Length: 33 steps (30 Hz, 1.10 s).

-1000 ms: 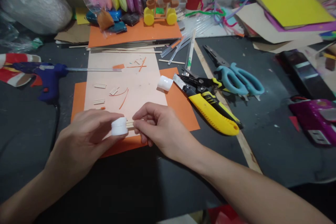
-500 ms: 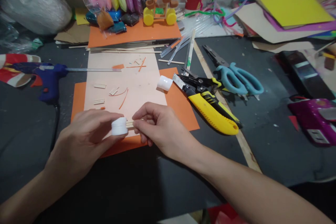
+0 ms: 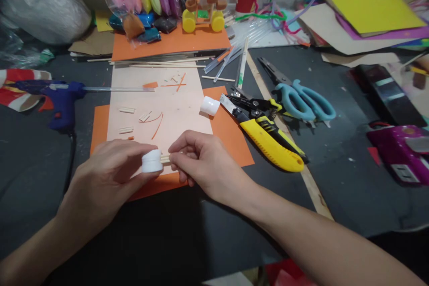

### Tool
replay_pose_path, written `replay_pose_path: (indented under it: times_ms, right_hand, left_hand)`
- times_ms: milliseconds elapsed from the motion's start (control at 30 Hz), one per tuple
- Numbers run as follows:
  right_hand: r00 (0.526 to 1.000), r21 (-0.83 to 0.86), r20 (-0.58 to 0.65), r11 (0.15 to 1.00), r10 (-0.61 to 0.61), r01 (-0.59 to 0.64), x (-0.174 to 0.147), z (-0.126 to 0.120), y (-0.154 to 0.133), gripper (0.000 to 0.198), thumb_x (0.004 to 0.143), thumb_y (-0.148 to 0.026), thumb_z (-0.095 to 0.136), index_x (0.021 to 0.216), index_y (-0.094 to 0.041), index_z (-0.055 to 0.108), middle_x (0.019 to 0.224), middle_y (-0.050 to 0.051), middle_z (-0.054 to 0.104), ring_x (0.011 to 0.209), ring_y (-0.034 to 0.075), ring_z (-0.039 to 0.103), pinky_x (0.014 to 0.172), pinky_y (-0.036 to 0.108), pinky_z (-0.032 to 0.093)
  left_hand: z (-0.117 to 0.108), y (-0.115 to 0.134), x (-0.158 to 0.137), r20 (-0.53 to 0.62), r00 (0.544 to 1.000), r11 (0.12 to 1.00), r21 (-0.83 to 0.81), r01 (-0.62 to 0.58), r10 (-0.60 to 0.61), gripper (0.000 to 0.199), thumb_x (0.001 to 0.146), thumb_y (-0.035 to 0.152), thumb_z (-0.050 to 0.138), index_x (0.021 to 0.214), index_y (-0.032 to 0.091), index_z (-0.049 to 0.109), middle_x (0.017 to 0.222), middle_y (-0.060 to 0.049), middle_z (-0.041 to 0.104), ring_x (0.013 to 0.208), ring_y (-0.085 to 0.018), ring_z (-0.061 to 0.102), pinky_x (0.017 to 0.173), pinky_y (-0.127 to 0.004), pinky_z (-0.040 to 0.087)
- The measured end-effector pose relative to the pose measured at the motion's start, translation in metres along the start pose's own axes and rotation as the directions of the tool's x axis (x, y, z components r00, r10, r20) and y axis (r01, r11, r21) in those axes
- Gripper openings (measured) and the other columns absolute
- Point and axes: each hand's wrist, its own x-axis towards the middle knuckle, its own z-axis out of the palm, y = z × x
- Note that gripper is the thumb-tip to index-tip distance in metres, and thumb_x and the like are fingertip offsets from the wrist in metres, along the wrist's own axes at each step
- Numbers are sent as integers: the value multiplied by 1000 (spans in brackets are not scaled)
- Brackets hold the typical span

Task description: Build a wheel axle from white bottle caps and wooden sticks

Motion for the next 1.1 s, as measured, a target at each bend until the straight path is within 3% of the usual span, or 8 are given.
replay_pose_path:
  times_ms: [567,1100]
  right_hand:
    - [1000,-15,-17,1000,13,-13,0,1,0,11,85,-24,66,83,-16,59,65,-1,62,50,7,55,42,15,44]
    - [999,-115,11,993,36,-35,-1,-13,-8,19,90,-33,64,91,-14,60,65,0,61,52,9,56,43,16,44]
  left_hand:
    - [-1,0,1,13,1000,1000,-10,-9,9,12,93,28,62,102,22,67,99,-5,78,94,-25,67,85,-41,46]
    - [0,-5,1,39,999,1000,18,-17,16,14,92,26,64,105,23,67,108,-7,76,111,-29,63,93,-46,43]
